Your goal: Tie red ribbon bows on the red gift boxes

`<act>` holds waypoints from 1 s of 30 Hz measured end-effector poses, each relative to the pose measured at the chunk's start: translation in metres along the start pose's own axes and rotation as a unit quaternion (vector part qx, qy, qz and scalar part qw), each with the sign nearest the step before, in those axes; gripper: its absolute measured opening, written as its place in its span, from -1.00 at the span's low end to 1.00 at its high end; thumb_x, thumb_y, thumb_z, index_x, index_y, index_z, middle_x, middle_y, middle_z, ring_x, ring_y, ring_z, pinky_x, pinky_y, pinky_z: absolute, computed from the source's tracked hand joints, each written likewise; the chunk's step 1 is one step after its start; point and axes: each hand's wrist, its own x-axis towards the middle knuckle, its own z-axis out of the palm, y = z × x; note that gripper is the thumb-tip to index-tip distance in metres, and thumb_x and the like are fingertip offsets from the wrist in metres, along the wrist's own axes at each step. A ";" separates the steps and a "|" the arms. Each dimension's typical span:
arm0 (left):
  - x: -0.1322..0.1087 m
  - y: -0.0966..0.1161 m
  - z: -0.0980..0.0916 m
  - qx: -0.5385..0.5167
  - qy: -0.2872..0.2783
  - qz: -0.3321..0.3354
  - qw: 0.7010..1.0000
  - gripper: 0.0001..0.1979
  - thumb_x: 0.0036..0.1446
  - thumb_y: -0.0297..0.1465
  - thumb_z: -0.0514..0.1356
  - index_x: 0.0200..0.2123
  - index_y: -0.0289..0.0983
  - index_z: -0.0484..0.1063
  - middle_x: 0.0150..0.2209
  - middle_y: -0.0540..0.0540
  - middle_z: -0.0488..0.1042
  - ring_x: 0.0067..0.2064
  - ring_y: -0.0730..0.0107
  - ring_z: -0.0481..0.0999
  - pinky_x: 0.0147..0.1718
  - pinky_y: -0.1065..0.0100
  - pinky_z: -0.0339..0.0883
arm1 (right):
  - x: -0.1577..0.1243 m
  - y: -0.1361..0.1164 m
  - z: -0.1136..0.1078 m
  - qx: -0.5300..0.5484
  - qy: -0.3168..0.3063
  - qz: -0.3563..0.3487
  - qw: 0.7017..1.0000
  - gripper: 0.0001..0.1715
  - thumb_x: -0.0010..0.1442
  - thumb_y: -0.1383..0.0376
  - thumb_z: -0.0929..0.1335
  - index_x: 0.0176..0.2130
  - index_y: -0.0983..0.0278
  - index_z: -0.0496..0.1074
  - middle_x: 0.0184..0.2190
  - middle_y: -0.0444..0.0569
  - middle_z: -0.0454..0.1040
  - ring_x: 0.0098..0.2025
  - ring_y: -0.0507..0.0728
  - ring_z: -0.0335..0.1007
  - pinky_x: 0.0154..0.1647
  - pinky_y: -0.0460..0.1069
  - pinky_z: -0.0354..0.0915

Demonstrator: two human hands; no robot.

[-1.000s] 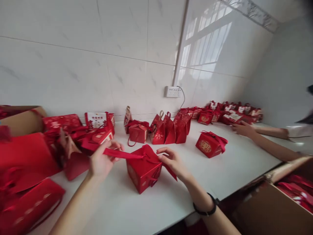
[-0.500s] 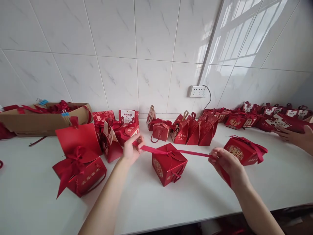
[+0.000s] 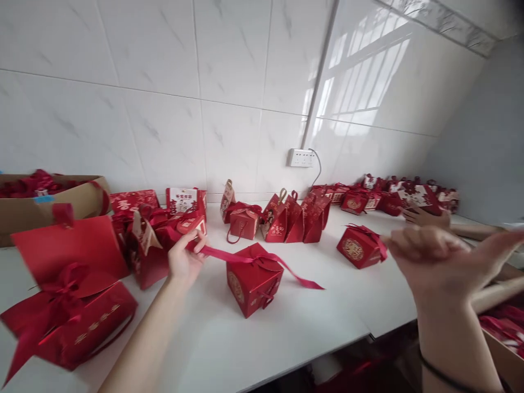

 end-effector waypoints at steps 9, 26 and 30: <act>0.000 -0.002 -0.002 0.305 0.051 0.112 0.944 -0.78 -0.12 -0.25 0.09 -0.66 -0.24 0.23 -0.75 0.06 0.05 -0.66 0.45 0.10 -0.64 0.45 0.00 | 0.038 0.022 0.044 -0.145 -0.083 0.019 0.986 -0.22 0.04 -0.29 0.13 -0.82 0.22 -0.01 -0.82 -0.25 -0.10 -0.74 -0.09 -0.13 -0.67 -0.05 -0.10; -0.025 -0.031 0.008 0.626 -0.268 0.215 0.700 -0.90 0.11 -0.32 0.10 -0.34 -0.22 0.34 -0.15 -0.11 0.37 -0.04 0.22 0.36 -0.02 0.20 0.19 | -0.047 0.093 0.100 -0.394 -0.401 0.028 0.826 -0.74 0.14 0.17 0.32 -0.17 0.18 0.48 -0.24 -0.04 0.51 -0.31 0.10 0.42 -0.29 0.01 0.34; -0.030 -0.022 0.010 0.673 -0.187 0.136 0.702 -0.74 0.04 -0.16 0.15 -0.33 -0.22 0.27 -0.18 -0.10 0.34 -0.14 0.21 0.41 -0.19 0.25 0.29 | -0.046 0.091 0.094 -0.414 -0.385 0.087 0.821 -0.71 0.12 0.10 0.32 -0.22 0.22 0.46 -0.49 -0.12 0.41 -0.48 0.03 0.29 -0.47 -0.07 0.20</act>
